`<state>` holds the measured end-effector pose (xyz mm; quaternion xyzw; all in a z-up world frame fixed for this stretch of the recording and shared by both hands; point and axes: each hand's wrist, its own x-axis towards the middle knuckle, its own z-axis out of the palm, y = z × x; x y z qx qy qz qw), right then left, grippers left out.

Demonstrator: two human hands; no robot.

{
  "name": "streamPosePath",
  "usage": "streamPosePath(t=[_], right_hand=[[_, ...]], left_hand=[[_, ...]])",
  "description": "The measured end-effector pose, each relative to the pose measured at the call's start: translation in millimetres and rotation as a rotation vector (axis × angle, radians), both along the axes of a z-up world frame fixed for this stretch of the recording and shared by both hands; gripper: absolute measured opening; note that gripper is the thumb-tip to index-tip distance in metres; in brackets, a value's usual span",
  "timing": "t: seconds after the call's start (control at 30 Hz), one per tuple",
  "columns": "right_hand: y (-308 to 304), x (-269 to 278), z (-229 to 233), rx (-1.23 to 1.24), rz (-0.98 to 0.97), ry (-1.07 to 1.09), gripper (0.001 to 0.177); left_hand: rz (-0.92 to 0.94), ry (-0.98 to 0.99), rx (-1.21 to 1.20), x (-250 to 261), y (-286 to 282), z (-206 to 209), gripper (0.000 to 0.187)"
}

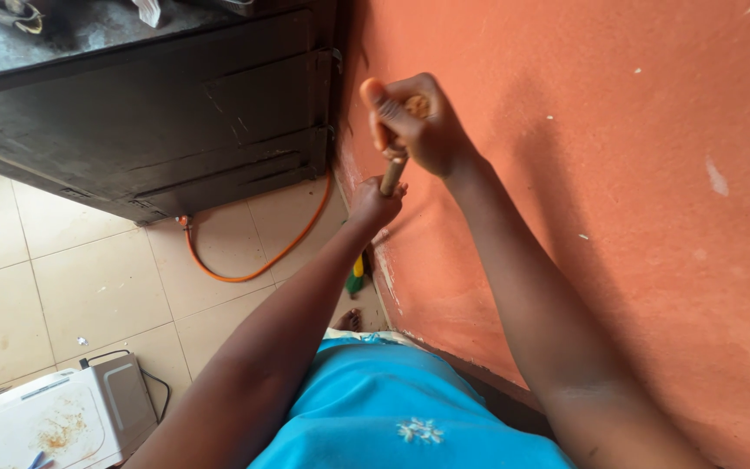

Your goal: The person is seen assembling a broom by attaching the brush head to the handle and then preparing a mop on a balcony.

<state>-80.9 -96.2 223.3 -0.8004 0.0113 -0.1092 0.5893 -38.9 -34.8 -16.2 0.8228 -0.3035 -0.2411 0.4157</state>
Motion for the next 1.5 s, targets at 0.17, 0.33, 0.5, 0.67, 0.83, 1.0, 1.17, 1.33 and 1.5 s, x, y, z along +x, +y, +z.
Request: streamPosePath(t=[0.17,0.33,0.5,0.67,0.83,1.0,1.17,1.33,1.5], right_hand=[[37,16,19,0.01,0.134,0.036,0.07],[65,23,38,0.002,0.191,0.007,0.069],[86,30,17,0.083,0.225,0.042,0.066],[108,38,23,0.043,0.184,0.031,0.065],[122,49,13,0.104,0.141,0.02,0.061],[142,56,18,0.128,0.059,0.069,0.057],[153,68,4,0.18,0.047,0.038,0.055],[174,81,6,0.153,-0.002,0.045,0.055],[198,87,33,0.135,0.014,0.012,0.054]], left_hand=[[0.01,0.026,0.009,16,36,20,0.03],[-0.069,0.02,0.073,27,73,62,0.027],[-0.05,0.004,0.004,34,95,45,0.022],[-0.048,0.046,-0.037,46,114,62,0.033],[-0.097,0.019,-0.128,56,129,67,0.036],[-0.123,0.059,-0.094,65,146,83,0.029],[-0.123,0.062,-0.188,76,161,77,0.027],[-0.081,0.18,-0.166,84,183,98,0.029],[-0.012,-0.053,-0.233,89,200,105,0.028]])
